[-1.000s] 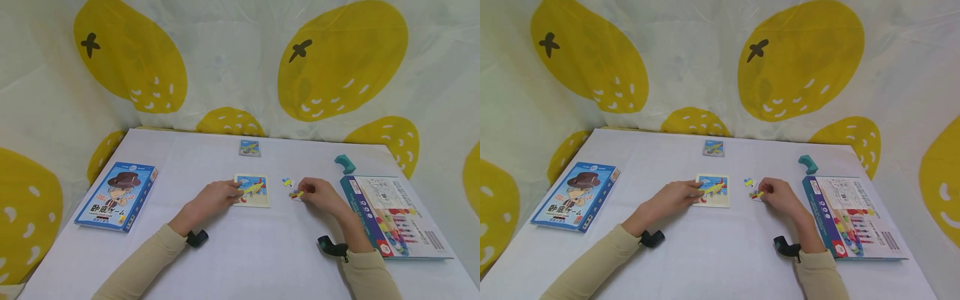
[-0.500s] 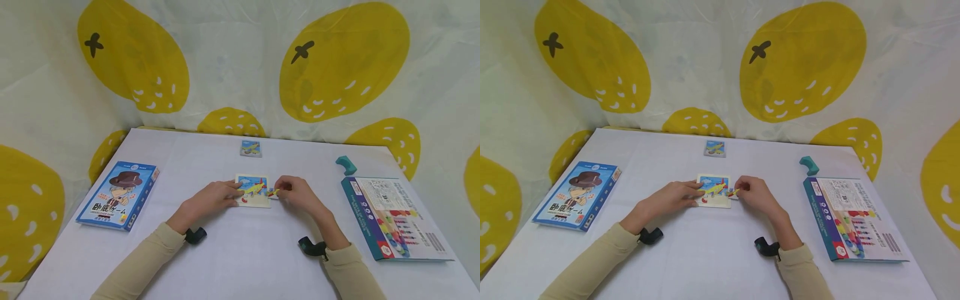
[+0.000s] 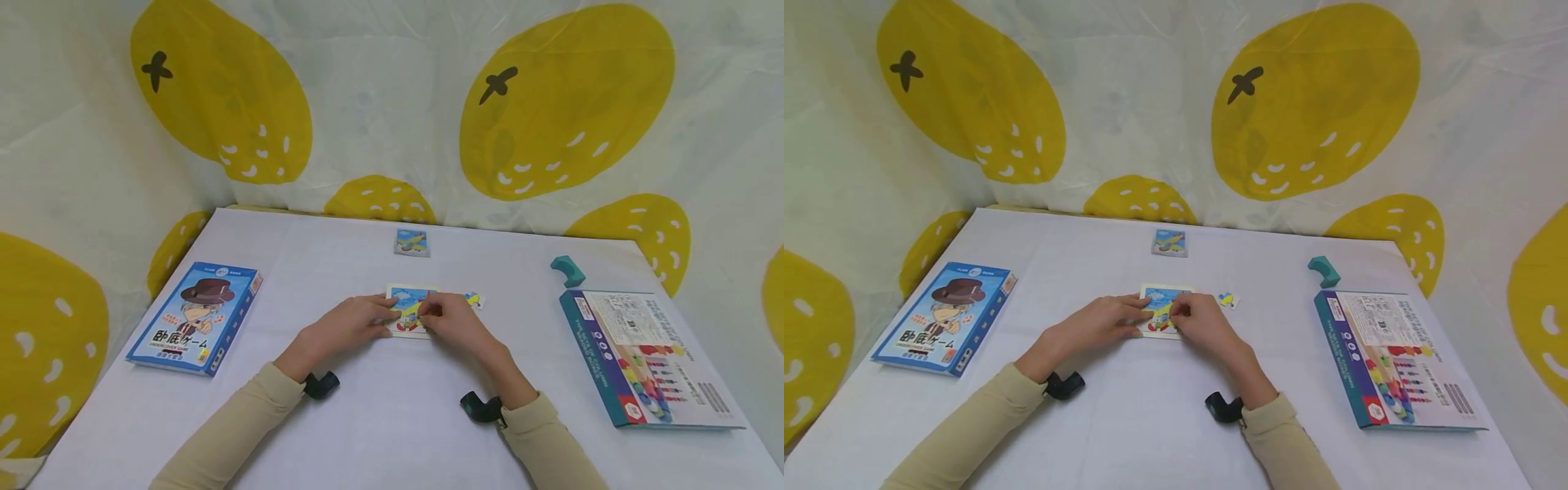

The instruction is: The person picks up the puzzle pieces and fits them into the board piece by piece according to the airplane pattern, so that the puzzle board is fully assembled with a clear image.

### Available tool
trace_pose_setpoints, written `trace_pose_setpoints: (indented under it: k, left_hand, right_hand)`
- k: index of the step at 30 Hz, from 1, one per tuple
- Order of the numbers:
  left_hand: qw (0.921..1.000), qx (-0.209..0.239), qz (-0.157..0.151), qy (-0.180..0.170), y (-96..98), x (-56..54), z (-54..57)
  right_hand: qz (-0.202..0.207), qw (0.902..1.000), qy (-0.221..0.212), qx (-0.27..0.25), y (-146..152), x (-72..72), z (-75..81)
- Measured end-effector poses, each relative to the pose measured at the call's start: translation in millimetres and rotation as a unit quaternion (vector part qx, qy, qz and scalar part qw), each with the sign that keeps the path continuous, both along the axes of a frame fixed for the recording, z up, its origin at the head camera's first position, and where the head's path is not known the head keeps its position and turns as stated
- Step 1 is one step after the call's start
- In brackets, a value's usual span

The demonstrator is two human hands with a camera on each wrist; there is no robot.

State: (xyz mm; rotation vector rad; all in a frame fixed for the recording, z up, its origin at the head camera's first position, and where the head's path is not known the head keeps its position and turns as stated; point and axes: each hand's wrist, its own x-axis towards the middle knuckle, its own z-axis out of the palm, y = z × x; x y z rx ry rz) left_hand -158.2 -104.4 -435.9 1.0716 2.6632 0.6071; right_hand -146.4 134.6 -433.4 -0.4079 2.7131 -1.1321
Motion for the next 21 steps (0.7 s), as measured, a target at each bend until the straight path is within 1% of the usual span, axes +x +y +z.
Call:
trace_pose_setpoints:
  k: [3,6,13,17,21]
  left_hand:
    - [1.0,-0.002,-0.002,0.006,1.1,2.2,0.9]
    - [0.9997,0.001,-0.009,0.021,2.0,5.2,2.5]
    - [0.9949,-0.016,-0.034,0.094,3.5,10.0,4.3]
    - [0.9913,-0.032,-0.034,0.123,4.8,11.8,3.0]
    - [0.9879,-0.05,-0.032,0.144,7.9,14.5,3.0]
  right_hand:
    - [0.0,1.0,0.0,0.008,-5.0,0.1,-0.2]
    - [-0.004,0.9998,0.0,0.021,-8.8,0.2,0.4]
    - [-0.021,0.9987,0.003,0.046,-13.4,1.6,3.9]
    - [-0.022,0.9984,0.003,0.051,-13.4,1.5,3.8]
    - [-0.034,0.9975,0.012,0.06,-10.3,0.3,0.9]
